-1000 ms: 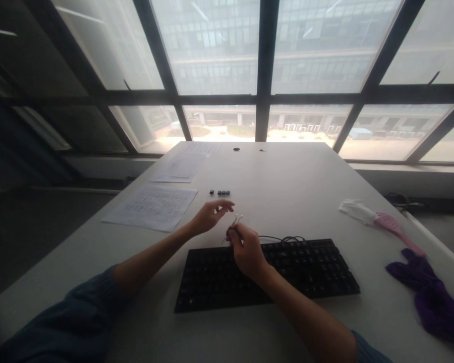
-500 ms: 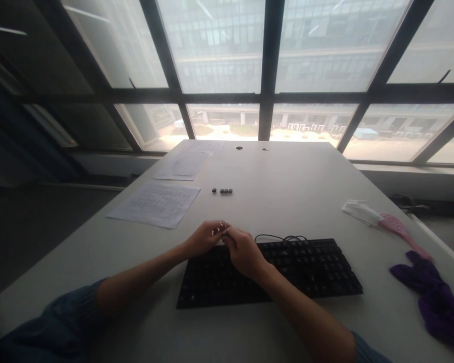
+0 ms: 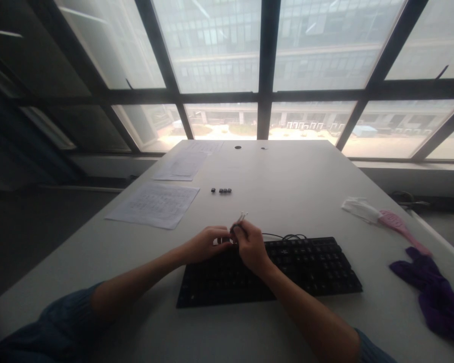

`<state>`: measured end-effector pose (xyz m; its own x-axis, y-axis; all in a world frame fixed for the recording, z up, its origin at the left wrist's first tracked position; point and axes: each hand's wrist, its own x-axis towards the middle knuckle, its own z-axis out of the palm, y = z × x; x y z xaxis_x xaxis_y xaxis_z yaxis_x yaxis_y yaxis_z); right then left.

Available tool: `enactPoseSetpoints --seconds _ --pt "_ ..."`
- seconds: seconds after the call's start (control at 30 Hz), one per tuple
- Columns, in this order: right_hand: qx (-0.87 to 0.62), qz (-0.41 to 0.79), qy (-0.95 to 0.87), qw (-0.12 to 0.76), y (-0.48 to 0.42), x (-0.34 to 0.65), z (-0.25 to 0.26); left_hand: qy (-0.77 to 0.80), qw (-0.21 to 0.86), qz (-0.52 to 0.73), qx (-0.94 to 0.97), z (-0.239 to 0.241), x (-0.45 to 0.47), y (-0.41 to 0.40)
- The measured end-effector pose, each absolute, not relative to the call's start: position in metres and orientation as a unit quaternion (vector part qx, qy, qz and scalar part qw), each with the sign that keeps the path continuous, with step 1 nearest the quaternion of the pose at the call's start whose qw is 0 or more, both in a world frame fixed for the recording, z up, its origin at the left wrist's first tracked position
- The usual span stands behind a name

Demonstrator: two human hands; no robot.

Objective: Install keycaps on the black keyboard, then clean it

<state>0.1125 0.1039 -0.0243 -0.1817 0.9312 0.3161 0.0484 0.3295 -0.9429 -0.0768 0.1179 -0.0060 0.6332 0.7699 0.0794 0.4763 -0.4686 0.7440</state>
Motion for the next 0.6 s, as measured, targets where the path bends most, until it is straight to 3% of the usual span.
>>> enactPoseSetpoints --seconds 0.23,0.43,0.6 --pt "-0.362 0.436 -0.642 0.516 0.106 0.111 -0.026 0.388 0.324 0.259 0.823 -0.005 -0.073 0.115" --pt "-0.364 0.413 -0.665 0.504 0.106 0.111 -0.026 0.391 0.333 0.231 0.826 0.0 -0.079 0.123" --pt "-0.368 0.424 -0.66 0.499 0.105 0.111 -0.025 0.407 0.513 0.247 0.714 0.002 -0.088 0.136"
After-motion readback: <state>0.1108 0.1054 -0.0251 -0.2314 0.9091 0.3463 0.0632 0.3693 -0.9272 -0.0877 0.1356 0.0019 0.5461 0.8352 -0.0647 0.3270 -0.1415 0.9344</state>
